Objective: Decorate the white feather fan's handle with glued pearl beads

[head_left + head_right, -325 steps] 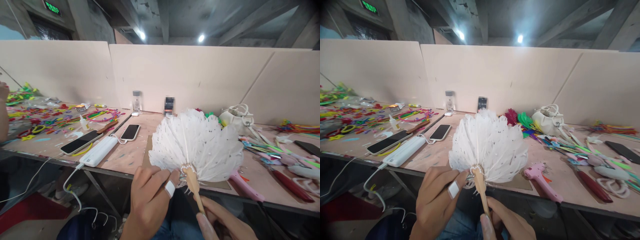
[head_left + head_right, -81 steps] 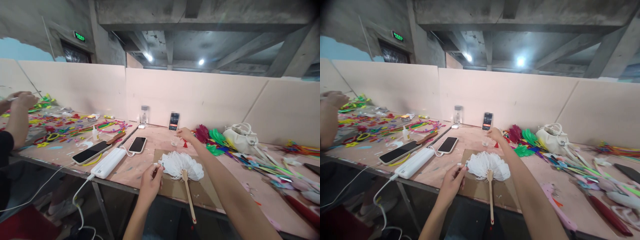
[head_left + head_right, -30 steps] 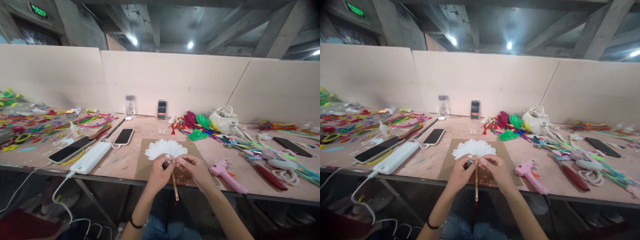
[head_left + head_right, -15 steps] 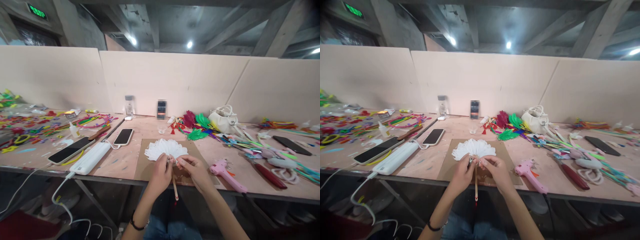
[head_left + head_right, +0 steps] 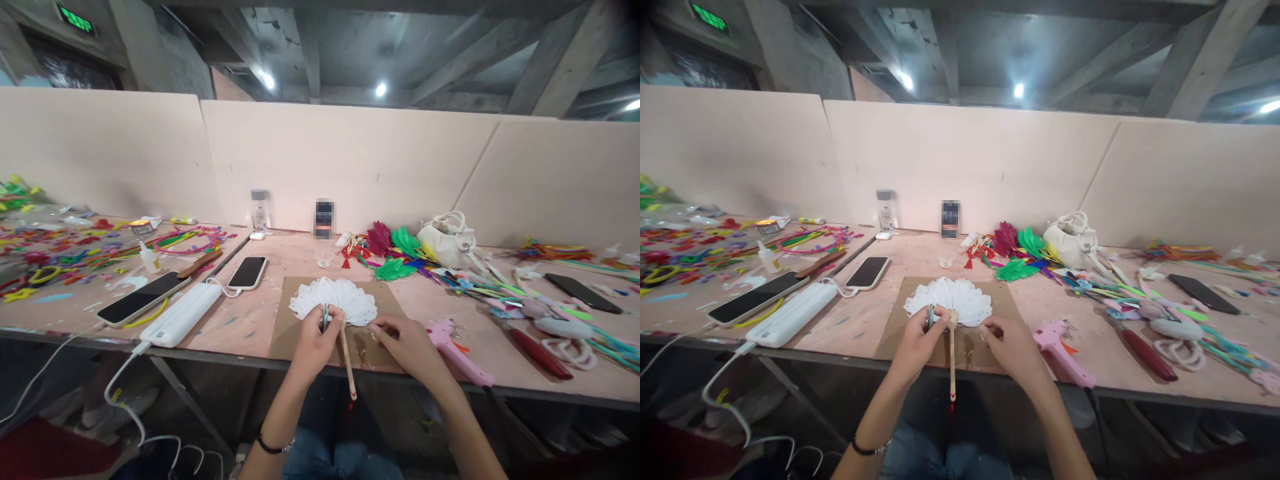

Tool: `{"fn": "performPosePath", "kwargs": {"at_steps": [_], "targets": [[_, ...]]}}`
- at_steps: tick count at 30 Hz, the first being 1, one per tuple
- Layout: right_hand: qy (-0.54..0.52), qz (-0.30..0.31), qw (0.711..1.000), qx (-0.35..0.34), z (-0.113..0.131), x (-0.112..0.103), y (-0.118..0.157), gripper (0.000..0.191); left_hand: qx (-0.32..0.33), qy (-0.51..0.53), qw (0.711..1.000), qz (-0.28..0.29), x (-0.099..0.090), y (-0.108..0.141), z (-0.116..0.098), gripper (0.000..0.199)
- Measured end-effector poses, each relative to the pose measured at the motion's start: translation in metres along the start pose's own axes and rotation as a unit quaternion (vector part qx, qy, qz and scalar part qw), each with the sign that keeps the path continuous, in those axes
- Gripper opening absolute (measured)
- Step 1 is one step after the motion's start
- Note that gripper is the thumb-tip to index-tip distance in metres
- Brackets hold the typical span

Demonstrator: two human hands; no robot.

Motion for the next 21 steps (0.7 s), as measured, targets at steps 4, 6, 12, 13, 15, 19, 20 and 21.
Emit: {"fn": "performPosePath", "kwargs": {"at_steps": [4, 6, 12, 13, 15, 19, 20, 21], "targets": [[0.062, -0.076, 0.995, -0.025, 0.002, -0.012, 0.000, 0.029, -0.008, 0.028, 1.000, 0.012, 0.001, 0.000, 0.000, 0.028], [0.066, -0.119, 0.989, -0.052, 0.010, -0.015, 0.004, 0.030, -0.012, 0.044, 0.999, 0.024, 0.003, 0.000, 0.000, 0.031], [0.048, -0.135, 0.976, -0.165, 0.055, 0.010, 0.018, 0.017, -0.038, 0.087, 0.994, 0.053, 0.007, 0.002, 0.001, 0.036], [0.050, -0.134, 0.974, -0.177, 0.061, 0.015, 0.019, 0.015, -0.042, 0.092, 0.993, 0.056, 0.007, 0.002, 0.001, 0.035], [0.055, -0.131, 0.970, -0.197, 0.068, 0.022, 0.020, 0.013, -0.048, 0.098, 0.992, 0.061, 0.008, 0.003, 0.001, 0.034], [0.067, -0.128, 0.963, -0.228, 0.075, 0.027, 0.020, 0.015, -0.049, 0.103, 0.991, 0.064, 0.008, 0.003, 0.004, 0.032], [0.069, -0.128, 0.962, -0.232, 0.075, 0.027, 0.020, 0.016, -0.048, 0.101, 0.992, 0.064, 0.008, 0.003, 0.005, 0.031], [0.070, -0.128, 0.961, -0.234, 0.076, 0.027, 0.020, 0.017, -0.047, 0.099, 0.992, 0.065, 0.008, 0.002, 0.005, 0.030]]}}
Point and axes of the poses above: each hand's wrist, its own y-axis away from the middle knuckle, its own x-axis out of the palm, z = x × y, the point moved 9 cm from there along -y, towards the middle knuckle, and after that the axes turned 7 degrees about z, right-handed, at the moved point
